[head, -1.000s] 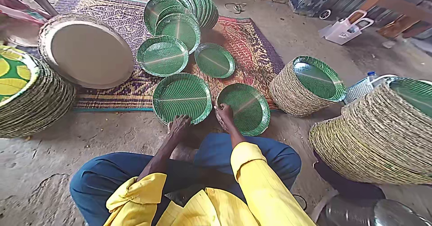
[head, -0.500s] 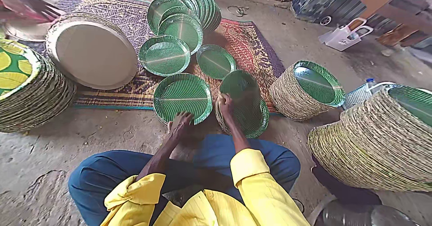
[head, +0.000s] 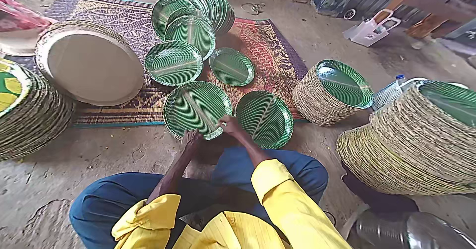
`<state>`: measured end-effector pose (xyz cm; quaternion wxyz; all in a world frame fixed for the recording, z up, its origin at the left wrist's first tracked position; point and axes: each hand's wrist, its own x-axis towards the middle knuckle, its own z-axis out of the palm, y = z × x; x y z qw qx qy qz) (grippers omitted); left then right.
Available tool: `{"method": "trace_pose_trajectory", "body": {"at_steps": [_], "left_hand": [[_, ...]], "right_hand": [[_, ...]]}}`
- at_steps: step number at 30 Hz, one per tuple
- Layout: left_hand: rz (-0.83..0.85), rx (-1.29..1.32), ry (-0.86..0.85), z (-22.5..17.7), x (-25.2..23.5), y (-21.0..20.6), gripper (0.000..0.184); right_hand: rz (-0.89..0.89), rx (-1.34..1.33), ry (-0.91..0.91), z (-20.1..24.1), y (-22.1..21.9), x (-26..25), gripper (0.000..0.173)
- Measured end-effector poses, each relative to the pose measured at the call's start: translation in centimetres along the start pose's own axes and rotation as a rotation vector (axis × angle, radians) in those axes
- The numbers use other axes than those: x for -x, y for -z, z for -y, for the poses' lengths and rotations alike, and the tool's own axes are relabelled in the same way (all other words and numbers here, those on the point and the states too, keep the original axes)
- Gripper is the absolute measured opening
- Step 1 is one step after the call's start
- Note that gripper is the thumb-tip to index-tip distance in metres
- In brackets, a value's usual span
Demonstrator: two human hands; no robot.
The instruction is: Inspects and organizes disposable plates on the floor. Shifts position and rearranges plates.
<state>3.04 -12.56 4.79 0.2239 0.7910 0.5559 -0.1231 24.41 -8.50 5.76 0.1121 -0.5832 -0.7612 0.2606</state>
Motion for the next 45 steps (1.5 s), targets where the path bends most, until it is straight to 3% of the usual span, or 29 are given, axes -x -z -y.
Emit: {"method": "trace_pose_trajectory", "body": {"at_steps": [2,4,6,12,18,21,23,26,27,29,32,33,36,37,40,43,45], "left_hand": [[-0.007,0.009,-0.011,-0.6,-0.1,0.0,0.031],[-0.034,0.022,-0.071,-0.6,-0.2,-0.5,0.032],[-0.073,0.048,-0.114,-0.5,-0.2,-0.5,0.034],[-0.256,0.163,-0.189,-0.3,0.1,-0.6,0.036],[-0.157,0.074,-0.179,-1.3,-0.3,-2.5,0.032],[-0.175,0.125,-0.189,-1.0,0.0,-1.9,0.035],[-0.342,0.225,-0.237,-0.5,0.6,-0.8,0.037],[-0.968,0.282,-0.4,-0.2,0.5,-0.9,0.026],[-1.138,0.264,-0.432,-0.3,0.3,-0.6,0.025],[-1.283,0.212,-0.451,-0.4,0.5,0.3,0.026],[-1.117,0.129,-0.356,0.7,0.6,-0.4,0.032],[-0.965,0.121,-0.29,1.0,0.7,-0.8,0.032],[-0.237,0.117,-0.043,1.4,0.6,-0.2,0.042],[-0.118,0.08,-0.035,1.3,0.2,-0.2,0.042],[-0.005,0.01,-0.072,0.1,-0.1,0.3,0.037],[-0.056,0.051,-0.109,-0.3,-0.3,-0.2,0.039],[-0.114,0.108,-0.124,-0.2,-0.1,-0.4,0.04]], "right_hand": [[-0.19,-0.036,-0.257,-2.1,2.2,0.0,0.039],[-0.155,-0.029,-0.458,-3.7,3.0,0.6,0.058],[-0.069,-0.017,-0.526,-4.9,2.6,1.1,0.069],[-0.114,-0.12,-0.513,-5.7,1.7,0.9,0.059],[-0.151,-0.099,-0.565,-5.9,2.5,1.3,0.032],[-0.216,-0.041,-0.555,-5.1,3.4,1.3,0.03],[-0.348,0.018,-0.405,-3.1,4.1,1.4,0.031],[-0.558,-0.003,0.02,0.5,2.5,0.8,0.023],[-0.505,-0.011,0.113,2.2,1.8,0.5,0.023],[-0.245,-0.004,0.219,5.4,0.1,0.3,0.024],[0.169,0.074,0.241,7.6,-3.2,0.8,0.031],[0.238,0.112,0.265,7.2,-4.4,0.8,0.033],[0.287,0.151,0.304,4.8,-4.6,0.4,0.028],[0.283,0.139,0.285,3.7,-3.7,0.3,0.028],[0.067,0.012,0.075,0.0,-0.4,0.1,0.027],[-0.256,-0.071,-0.265,-3.0,1.5,-0.1,0.034],[-0.196,-0.066,-0.478,-4.5,1.8,0.2,0.053]]}}
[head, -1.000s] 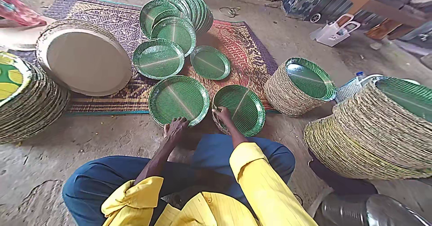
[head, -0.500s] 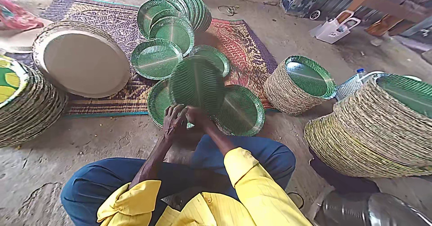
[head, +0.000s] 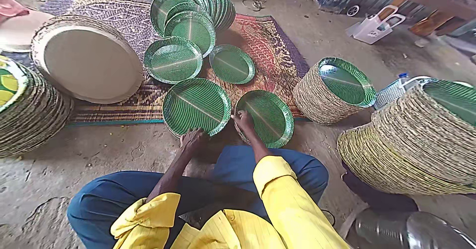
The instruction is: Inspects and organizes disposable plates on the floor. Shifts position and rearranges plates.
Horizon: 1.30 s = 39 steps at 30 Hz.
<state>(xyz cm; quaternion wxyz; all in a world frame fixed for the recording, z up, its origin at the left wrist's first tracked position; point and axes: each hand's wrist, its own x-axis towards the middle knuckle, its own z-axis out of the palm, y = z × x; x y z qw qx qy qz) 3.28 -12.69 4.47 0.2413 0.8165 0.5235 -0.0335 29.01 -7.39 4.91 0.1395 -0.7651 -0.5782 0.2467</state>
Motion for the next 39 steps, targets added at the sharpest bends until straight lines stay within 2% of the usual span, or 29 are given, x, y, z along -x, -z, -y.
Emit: {"method": "trace_pose_trajectory", "body": {"at_steps": [2,5,14,17,19,22,24,26,27,29,31,33,35,36,39], "left_hand": [[-0.084,0.072,-0.028,0.2,0.3,-0.1,0.04],[-0.194,0.148,-0.065,0.4,0.5,-0.2,0.038],[-0.108,0.093,-0.074,-0.8,0.6,-0.7,0.036],[-0.086,0.009,-0.084,-0.5,0.1,-2.0,0.033],[-0.051,-0.036,-0.078,-0.2,-0.4,-3.2,0.034],[-0.051,0.013,-0.086,-0.3,-0.1,-2.4,0.034],[-0.085,0.083,-0.103,-0.5,0.5,-1.3,0.036],[-0.175,0.16,-0.11,-0.4,0.8,-0.4,0.038],[-0.27,0.204,-0.121,-0.1,0.8,-0.3,0.037],[-0.565,0.293,-0.135,0.3,0.5,-0.6,0.034],[-0.82,0.38,-0.104,0.8,0.0,-0.1,0.032],[-0.966,0.456,-0.015,1.8,0.1,0.5,0.033],[-0.976,0.537,0.152,3.0,0.7,1.5,0.038],[-0.969,0.572,0.241,3.7,1.0,1.9,0.04],[-0.933,0.706,0.484,5.9,0.9,3.5,0.046]], "right_hand": [[0.059,-0.001,-0.1,-0.8,-0.3,0.0,0.06],[0.053,-0.045,-0.116,-0.7,-0.4,-0.2,0.052],[0.05,0.114,-0.117,0.3,0.3,0.9,0.042],[0.019,0.151,-0.141,0.4,0.5,1.1,0.038],[-0.006,0.13,-0.179,0.2,0.9,1.1,0.034],[-0.105,0.003,-0.207,-0.3,1.7,0.7,0.03],[-0.242,-0.051,-0.141,0.3,2.8,1.0,0.025],[-0.379,-0.063,0.018,2.0,3.9,1.9,0.026],[-0.446,-0.07,0.146,2.8,4.1,2.5,0.025],[-0.51,-0.074,0.449,4.8,3.5,3.5,0.022],[-0.423,-0.087,0.701,7.6,1.2,3.9,0.019],[-0.138,0.013,0.812,9.8,-2.4,4.5,0.021],[0.295,0.231,0.77,11.2,-5.4,5.4,0.028],[0.415,0.305,0.786,11.0,-7.0,5.7,0.028],[0.465,0.218,0.848,9.4,-8.0,6.0,0.025]]}}
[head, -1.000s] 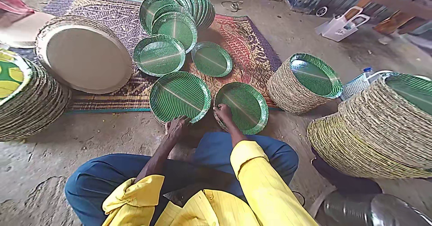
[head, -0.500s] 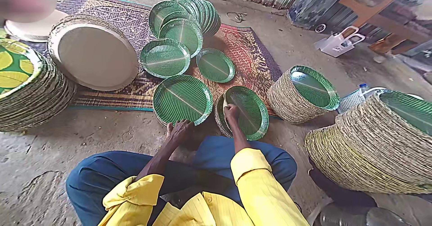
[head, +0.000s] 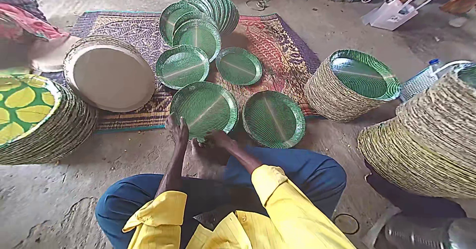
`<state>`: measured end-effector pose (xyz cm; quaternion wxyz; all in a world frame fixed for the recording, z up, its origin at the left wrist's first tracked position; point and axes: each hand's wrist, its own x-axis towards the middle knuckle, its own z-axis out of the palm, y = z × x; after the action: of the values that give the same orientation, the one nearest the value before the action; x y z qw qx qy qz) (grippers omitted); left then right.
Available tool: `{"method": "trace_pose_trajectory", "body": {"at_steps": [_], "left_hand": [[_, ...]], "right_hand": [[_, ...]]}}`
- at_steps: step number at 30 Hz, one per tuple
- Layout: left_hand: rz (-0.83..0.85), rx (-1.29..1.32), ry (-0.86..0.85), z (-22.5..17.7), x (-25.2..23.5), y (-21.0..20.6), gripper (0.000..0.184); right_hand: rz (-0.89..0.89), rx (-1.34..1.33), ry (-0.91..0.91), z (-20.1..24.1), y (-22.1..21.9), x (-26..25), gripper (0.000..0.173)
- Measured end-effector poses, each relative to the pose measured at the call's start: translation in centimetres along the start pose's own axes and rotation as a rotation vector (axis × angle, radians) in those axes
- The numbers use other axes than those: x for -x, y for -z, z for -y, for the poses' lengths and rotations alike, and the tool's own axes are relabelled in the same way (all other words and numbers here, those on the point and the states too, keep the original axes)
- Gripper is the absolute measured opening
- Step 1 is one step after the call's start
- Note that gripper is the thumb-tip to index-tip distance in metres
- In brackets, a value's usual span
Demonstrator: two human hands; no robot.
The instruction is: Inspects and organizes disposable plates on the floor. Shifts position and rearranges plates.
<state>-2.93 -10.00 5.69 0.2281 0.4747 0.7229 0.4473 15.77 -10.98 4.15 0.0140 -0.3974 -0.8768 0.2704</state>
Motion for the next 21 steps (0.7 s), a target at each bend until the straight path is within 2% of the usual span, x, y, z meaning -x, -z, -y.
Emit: {"method": "trace_pose_trajectory", "body": {"at_steps": [2,3,6,8,11,14,16,18,21], "left_hand": [[0.008,-0.032,0.117,1.6,-1.5,0.0,0.051],[0.022,-0.035,0.147,2.7,-2.2,-0.4,0.054],[0.087,0.01,0.287,3.6,-2.6,-1.1,0.06],[0.13,0.026,0.377,4.5,-2.1,-1.7,0.063],[0.159,0.09,0.45,5.1,-1.5,-2.3,0.061],[0.14,0.137,0.513,4.9,-1.2,-2.2,0.051],[0.081,0.149,0.557,4.4,-0.8,-2.0,0.051],[0.052,0.275,0.646,4.3,-0.4,-2.2,0.052],[0.128,0.547,0.714,4.8,0.4,-3.1,0.048]], "right_hand": [[-0.049,-0.096,-0.044,-1.6,1.2,1.6,0.03],[-0.139,-0.133,-0.101,-2.8,1.8,2.5,0.031],[-0.52,-0.303,-0.442,-6.4,3.6,4.1,0.031],[-0.633,-0.435,-0.679,-7.7,4.2,4.3,0.037],[-0.598,-0.394,-0.814,-7.8,3.5,3.9,0.049],[-0.555,-0.283,-0.842,-7.8,1.6,2.8,0.069],[-0.552,-0.291,-0.83,-7.8,0.3,2.2,0.08],[-0.566,-0.419,-0.844,-7.1,-0.3,2.1,0.076],[-0.654,-0.833,-0.917,-5.8,-0.1,1.9,0.058]]}}
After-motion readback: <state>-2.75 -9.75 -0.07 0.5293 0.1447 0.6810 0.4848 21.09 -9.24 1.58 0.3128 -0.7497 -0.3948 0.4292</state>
